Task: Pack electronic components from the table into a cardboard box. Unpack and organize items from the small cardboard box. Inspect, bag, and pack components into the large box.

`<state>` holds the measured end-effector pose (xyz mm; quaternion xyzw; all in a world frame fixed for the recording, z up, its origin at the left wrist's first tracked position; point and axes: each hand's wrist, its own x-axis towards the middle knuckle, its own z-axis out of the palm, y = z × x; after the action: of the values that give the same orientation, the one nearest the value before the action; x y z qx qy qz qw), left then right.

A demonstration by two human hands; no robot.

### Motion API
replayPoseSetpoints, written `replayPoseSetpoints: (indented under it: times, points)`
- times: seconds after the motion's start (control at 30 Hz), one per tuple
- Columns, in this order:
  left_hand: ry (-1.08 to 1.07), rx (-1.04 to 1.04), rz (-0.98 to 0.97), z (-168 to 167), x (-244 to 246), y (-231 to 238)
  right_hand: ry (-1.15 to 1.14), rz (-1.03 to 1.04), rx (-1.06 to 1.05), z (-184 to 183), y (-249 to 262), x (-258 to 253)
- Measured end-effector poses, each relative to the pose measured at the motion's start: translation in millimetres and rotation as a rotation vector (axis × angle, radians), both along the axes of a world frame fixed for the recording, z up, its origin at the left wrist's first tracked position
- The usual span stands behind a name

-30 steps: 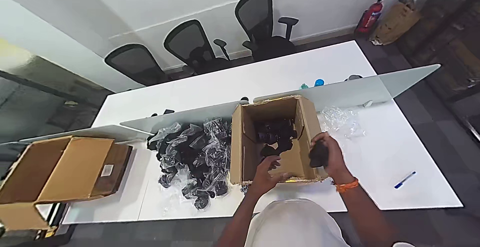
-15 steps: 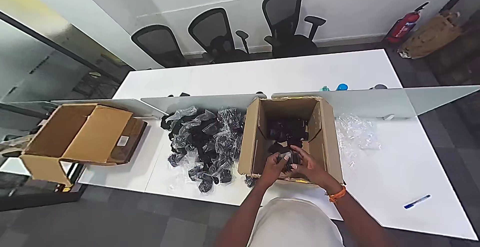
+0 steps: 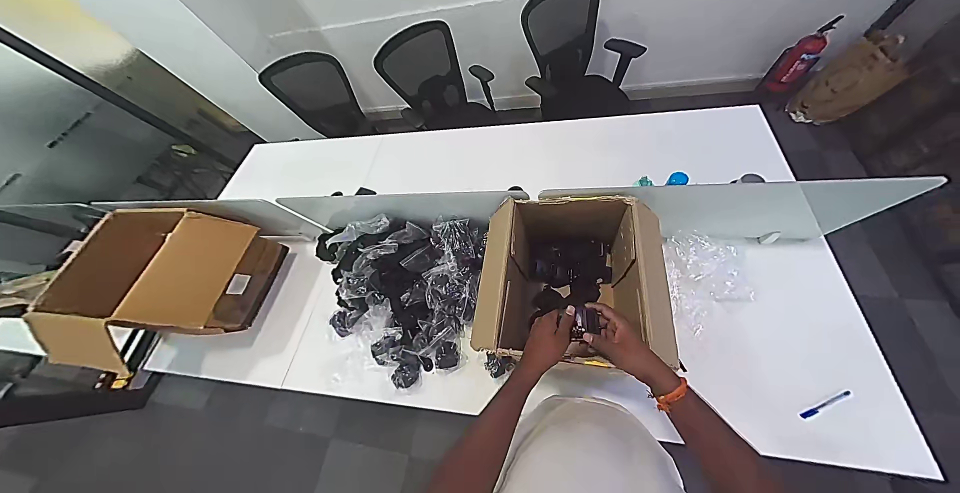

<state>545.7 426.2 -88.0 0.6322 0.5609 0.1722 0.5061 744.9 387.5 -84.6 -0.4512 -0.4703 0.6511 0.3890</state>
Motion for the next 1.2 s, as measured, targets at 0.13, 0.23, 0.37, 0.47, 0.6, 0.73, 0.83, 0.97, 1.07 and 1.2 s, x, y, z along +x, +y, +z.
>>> replayPoseSetpoints:
  times: [0.13,0.23,0.37,0.47,0.6,0.73,0.83,0.97,1.07,1.2]
  points:
    - [-0.067,0.028,0.058,15,-27,8,-0.019,-0.025,-0.009,3,24,-11]
    - [0.072,0.362,0.239,12,-58,8,-0.097,-0.073,-0.088,-1,61,-21]
    - [0.135,0.662,0.427,-13,-82,6,-0.324,-0.033,-0.121,-12,128,-40]
    - [0.167,0.681,0.440,-26,-82,7,-0.580,0.089,-0.122,-35,172,-61]
    - [0.182,0.596,0.438,-25,-80,11,-0.858,0.312,-0.310,-89,191,-89]
    - [0.153,0.586,0.446,-27,-81,9,-0.746,0.294,-0.367,-133,181,-110]
    - [0.144,0.595,0.446,-27,-78,7,-0.879,0.350,-0.228,-130,171,-115]
    - [0.134,0.624,0.460,-31,-78,7,-1.010,0.321,-0.198,-131,173,-105]
    - [0.148,0.636,0.457,-31,-78,7,-1.088,0.293,-0.192,-117,181,-92]
    - [0.080,0.625,0.487,-30,-82,9,-1.009,0.191,-0.163,-85,192,-76]
